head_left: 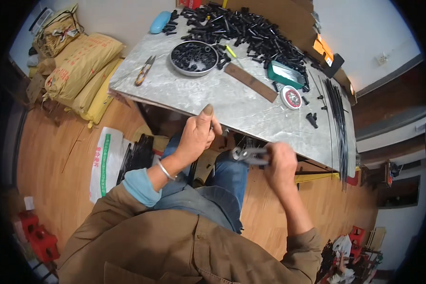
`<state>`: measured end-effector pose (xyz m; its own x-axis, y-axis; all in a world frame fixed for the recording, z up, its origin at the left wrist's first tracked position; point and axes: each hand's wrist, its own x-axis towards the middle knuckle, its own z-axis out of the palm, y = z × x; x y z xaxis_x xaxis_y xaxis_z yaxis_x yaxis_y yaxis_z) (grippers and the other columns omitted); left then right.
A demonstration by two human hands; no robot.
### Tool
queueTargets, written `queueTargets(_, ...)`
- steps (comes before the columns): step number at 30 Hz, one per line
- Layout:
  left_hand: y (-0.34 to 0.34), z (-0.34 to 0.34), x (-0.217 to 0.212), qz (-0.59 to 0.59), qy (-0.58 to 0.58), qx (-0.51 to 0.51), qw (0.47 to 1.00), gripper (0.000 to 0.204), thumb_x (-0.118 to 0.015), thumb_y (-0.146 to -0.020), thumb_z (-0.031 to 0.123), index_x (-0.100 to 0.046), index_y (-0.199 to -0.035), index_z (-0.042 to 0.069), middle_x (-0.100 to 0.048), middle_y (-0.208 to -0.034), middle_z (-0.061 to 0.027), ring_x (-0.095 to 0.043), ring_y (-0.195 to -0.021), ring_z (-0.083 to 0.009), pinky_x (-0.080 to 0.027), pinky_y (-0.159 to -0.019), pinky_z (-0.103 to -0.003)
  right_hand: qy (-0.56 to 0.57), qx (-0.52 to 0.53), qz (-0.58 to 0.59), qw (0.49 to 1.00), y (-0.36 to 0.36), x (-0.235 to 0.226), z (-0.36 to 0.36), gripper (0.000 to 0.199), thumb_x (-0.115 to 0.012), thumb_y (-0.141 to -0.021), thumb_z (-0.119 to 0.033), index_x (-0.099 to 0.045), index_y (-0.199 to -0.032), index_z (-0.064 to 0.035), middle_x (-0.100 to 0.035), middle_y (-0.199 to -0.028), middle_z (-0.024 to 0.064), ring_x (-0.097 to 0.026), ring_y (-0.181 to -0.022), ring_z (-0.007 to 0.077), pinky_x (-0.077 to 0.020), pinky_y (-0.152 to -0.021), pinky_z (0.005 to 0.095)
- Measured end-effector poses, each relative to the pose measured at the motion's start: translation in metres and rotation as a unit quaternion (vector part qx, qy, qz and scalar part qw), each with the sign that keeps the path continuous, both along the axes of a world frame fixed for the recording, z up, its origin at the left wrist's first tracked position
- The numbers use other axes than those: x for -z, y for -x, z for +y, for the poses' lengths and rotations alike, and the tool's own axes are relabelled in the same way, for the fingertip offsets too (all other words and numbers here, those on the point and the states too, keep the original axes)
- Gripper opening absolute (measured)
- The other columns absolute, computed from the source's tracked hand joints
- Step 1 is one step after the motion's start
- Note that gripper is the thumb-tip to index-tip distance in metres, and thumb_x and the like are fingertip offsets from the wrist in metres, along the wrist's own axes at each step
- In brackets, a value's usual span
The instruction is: Bundling a set of black rods together with zip ties and trimming the ends using pliers.
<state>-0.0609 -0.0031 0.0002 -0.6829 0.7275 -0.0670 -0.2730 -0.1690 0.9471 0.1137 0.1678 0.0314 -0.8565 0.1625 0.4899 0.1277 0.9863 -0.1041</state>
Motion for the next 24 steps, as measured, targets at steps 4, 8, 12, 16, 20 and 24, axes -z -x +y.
queueTargets(4,-0.004,0.005,-0.004,-0.012,-0.012,0.027,1.0,0.069,-0.034,-0.094,0.062,-0.052,-0.068,0.001,-0.03,-0.046,0.0054,-0.026,-0.039,-0.0027,-0.02,-0.037,-0.022,0.006,0.19,-0.035,0.981,0.03,0.0,0.087,0.016,-0.061,-0.078,-0.006,-0.058,-0.093,-0.0058,-0.062,-0.081,0.0167,-0.059,-0.078,0.038,-0.0444,-0.069,0.0476)
queueTargets(8,0.0,0.011,0.0,-0.024,-0.02,0.033,0.999,0.07,-0.034,-0.094,0.063,-0.053,-0.069,0.0,-0.031,-0.045,0.005,-0.027,-0.038,-0.0031,-0.02,-0.037,-0.022,0.054,0.307,-0.097,0.945,0.073,-0.006,0.16,0.02,-0.06,-0.083,-0.021,-0.063,-0.098,-0.0075,-0.066,-0.088,0.0189,-0.062,-0.087,0.0391,-0.0462,-0.074,0.0471)
queueTargets(12,0.008,0.014,-0.005,-0.033,-0.002,0.031,0.999,0.072,-0.032,-0.094,0.064,-0.054,-0.07,-0.001,-0.033,-0.046,0.0042,-0.029,-0.04,-0.0031,-0.022,-0.038,-0.021,0.077,0.316,-0.131,0.937,0.091,0.002,0.191,0.027,-0.064,-0.081,-0.029,-0.068,-0.098,-0.0094,-0.067,-0.09,0.0193,-0.063,-0.089,0.0388,-0.0477,-0.076,0.0466)
queueTargets(16,0.015,0.017,-0.001,-0.054,0.003,0.049,0.997,0.072,-0.031,-0.094,0.063,-0.054,-0.072,-0.001,-0.032,-0.047,0.0044,-0.03,-0.041,-0.0035,-0.023,-0.039,-0.021,0.072,0.318,-0.174,0.929,0.104,-0.002,0.191,0.029,-0.064,-0.08,-0.032,-0.069,-0.099,-0.0104,-0.066,-0.093,0.0199,-0.063,-0.09,0.0382,-0.0483,-0.078,0.0462)
queueTargets(20,0.018,0.021,0.0,-0.05,0.004,0.066,0.997,0.07,-0.031,-0.095,0.062,-0.055,-0.074,-0.001,-0.032,-0.047,0.0047,-0.029,-0.041,-0.0034,-0.023,-0.038,-0.021,0.039,0.298,-0.2,0.932,0.112,0.001,0.194,0.026,-0.062,-0.08,-0.027,-0.067,-0.095,-0.0068,-0.067,-0.09,0.0198,-0.063,-0.087,0.0379,-0.0484,-0.076,0.0478)
queueTargets(24,0.018,0.023,0.001,-0.057,-0.001,0.069,0.996,0.071,-0.031,-0.095,0.063,-0.055,-0.073,0.0,-0.032,-0.047,0.0047,-0.029,-0.04,-0.0034,-0.023,-0.038,-0.021,0.055,0.316,-0.191,0.927,0.103,-0.003,0.204,0.027,-0.061,-0.079,-0.025,-0.064,-0.1,-0.0066,-0.067,-0.091,0.0195,-0.063,-0.089,0.0375,-0.048,-0.077,0.0471)
